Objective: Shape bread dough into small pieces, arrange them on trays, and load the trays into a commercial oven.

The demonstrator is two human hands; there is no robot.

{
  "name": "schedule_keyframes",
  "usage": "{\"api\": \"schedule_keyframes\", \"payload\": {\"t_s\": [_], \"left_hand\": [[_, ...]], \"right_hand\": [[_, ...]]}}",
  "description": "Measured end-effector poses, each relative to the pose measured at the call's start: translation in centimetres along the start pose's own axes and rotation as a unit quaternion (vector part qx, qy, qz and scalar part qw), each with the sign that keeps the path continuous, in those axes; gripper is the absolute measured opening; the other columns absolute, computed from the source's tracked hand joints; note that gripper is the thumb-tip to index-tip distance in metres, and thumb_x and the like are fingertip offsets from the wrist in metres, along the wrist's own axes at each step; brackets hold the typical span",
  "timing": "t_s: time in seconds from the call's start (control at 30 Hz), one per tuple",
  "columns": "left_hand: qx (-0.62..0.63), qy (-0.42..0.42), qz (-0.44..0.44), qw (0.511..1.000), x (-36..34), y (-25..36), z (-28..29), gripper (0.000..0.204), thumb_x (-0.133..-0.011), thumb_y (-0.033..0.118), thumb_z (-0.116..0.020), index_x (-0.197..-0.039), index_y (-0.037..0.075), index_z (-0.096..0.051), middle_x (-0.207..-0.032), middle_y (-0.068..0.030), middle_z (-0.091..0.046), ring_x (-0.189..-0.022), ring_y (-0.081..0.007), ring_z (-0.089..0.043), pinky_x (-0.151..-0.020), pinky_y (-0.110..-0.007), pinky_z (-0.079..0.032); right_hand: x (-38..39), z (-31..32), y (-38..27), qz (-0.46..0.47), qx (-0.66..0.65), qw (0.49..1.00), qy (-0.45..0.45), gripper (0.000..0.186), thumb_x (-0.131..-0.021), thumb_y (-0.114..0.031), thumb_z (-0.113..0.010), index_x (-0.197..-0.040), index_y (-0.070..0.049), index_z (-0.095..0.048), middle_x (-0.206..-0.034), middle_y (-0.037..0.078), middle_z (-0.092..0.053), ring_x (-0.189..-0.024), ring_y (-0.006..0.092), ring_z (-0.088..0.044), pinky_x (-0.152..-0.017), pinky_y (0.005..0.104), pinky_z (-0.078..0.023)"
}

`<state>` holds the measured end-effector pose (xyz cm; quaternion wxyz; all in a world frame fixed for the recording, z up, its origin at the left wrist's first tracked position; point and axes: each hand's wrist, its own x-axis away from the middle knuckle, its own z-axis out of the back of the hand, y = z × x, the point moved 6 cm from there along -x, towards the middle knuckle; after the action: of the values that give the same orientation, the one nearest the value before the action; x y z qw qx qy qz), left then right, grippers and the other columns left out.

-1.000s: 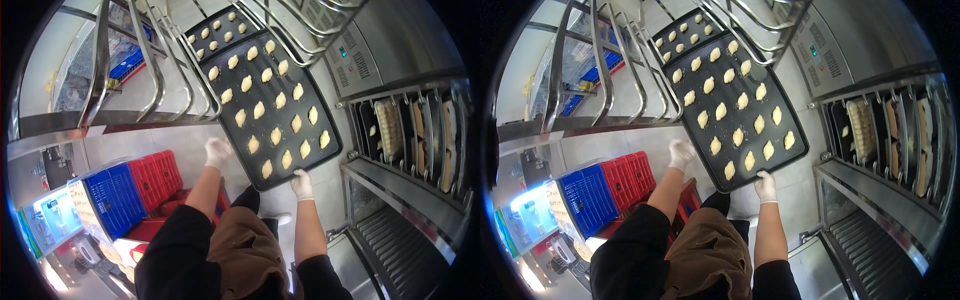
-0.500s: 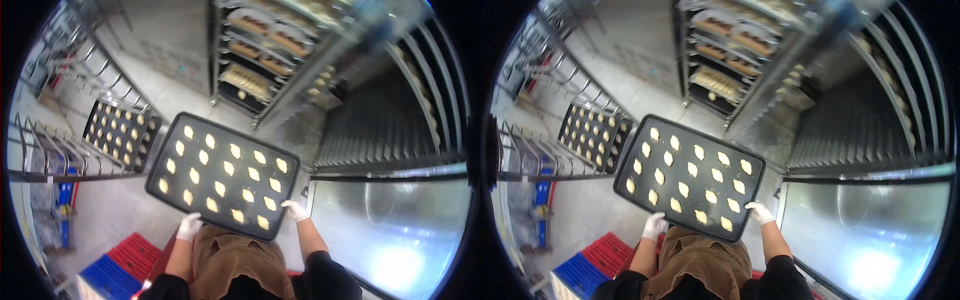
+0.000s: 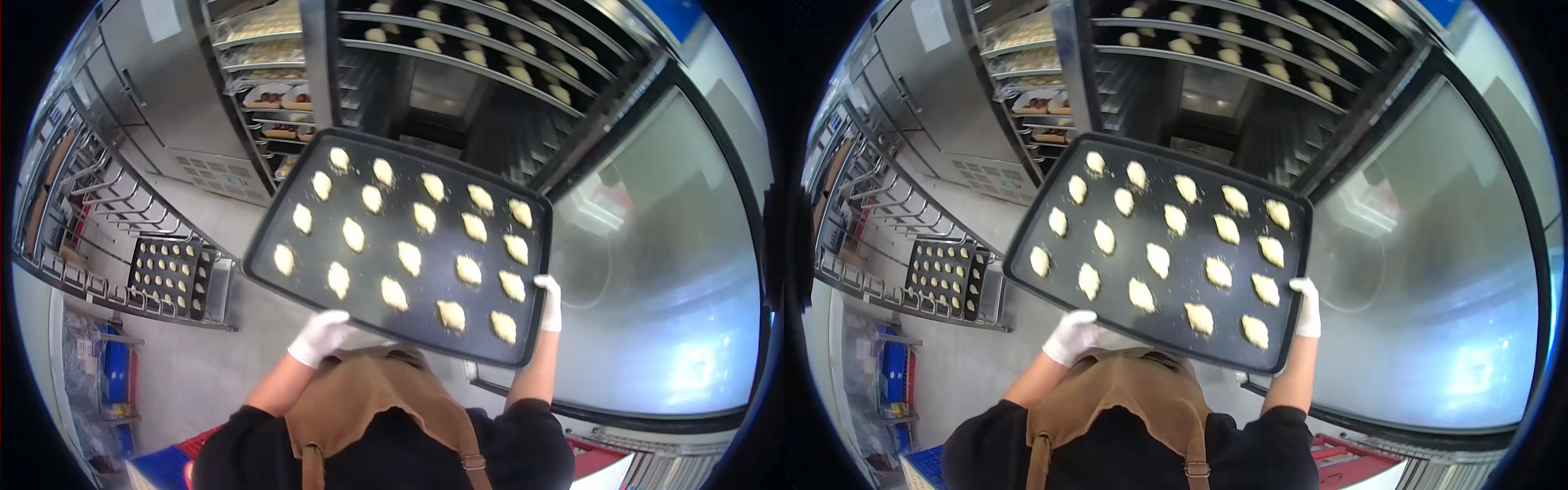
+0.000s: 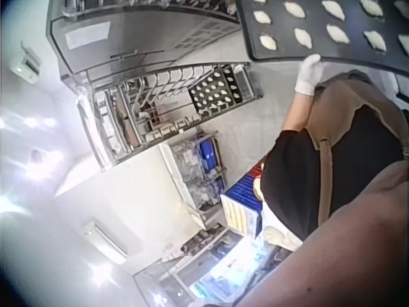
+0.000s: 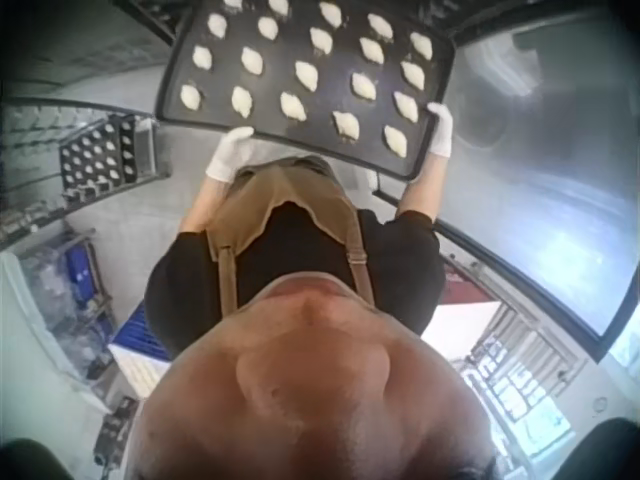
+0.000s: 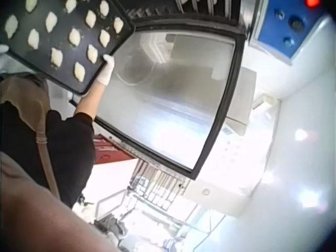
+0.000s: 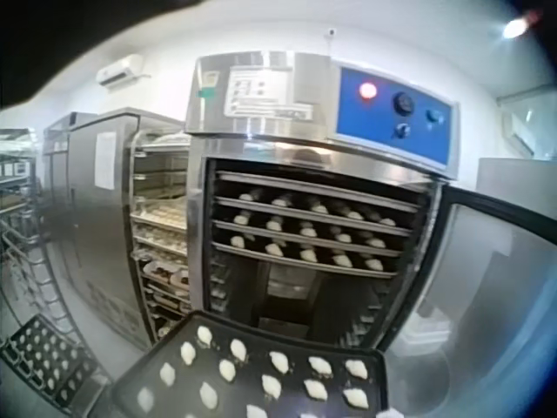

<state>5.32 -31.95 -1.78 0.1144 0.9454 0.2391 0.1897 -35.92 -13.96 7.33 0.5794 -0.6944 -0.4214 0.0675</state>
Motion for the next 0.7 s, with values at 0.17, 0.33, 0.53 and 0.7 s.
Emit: {"api": "schedule_keyframes", "payload": {"t_s": [0.17, 0.33, 0.53, 0.7], "left_hand": [[-0.025, -0.076, -0.01, 0.997, -3.8, 5.7, -3.9, 0.049, -0.091, 0.004, -0.052, -0.138, -0.009, -0.052, -0.132, -0.0221, -0.067, -0.114, -0.0341, -0.069, -0.101, -0.042, -0.056], [-0.053, -0.089, -0.041, 0.994, -5.3, 7.7, -6.4, 0.04, -0.092, 0.003, -0.052, -0.128, -0.01, -0.062, -0.125, -0.0222, -0.07, -0.112, -0.0355, -0.069, -0.101, -0.044, -0.055], [-0.044, -0.121, -0.056, 0.99, -6.7, 7.9, -7.1, 0.036, -0.092, 0.003, -0.052, -0.124, -0.008, -0.064, -0.122, -0.0218, -0.071, -0.112, -0.0355, -0.069, -0.097, -0.043, -0.059], [-0.07, -0.132, -0.079, 0.986, -9.2, 9.7, -9.7, 0.035, -0.093, 0.004, -0.052, -0.124, -0.006, -0.063, -0.118, -0.0216, -0.072, -0.109, -0.0353, -0.07, -0.095, -0.042, -0.06]], "right_hand": [[-7.2, 1.5, -1.1, 0.045, -0.016, 0.998, 0.039, 0.014, -0.085, -0.015, -0.061, -0.091, -0.006, -0.071, -0.089, 0.005, -0.068, -0.083, 0.0139, -0.057, -0.082, 0.0248, -0.043], [-10.4, -3.0, -3.4, 0.023, -0.05, 0.997, -0.052, 0.03, -0.086, -0.018, -0.059, -0.108, 0.0, -0.07, -0.097, 0.013, -0.073, -0.087, 0.021, -0.064, -0.085, 0.0304, -0.049], [-10.7, -3.9, -5.6, 0.047, -0.035, 0.992, -0.116, 0.04, -0.087, -0.018, -0.056, -0.122, 0.001, -0.065, -0.108, 0.016, -0.074, -0.095, 0.0247, -0.067, -0.091, 0.0341, -0.051], [-12.1, -5.6, -7.4, 0.062, -0.098, 0.973, -0.201, 0.045, -0.093, -0.023, -0.057, -0.13, 0.001, -0.061, -0.12, 0.019, -0.071, -0.103, 0.0272, -0.067, -0.095, 0.0366, -0.05]]}}
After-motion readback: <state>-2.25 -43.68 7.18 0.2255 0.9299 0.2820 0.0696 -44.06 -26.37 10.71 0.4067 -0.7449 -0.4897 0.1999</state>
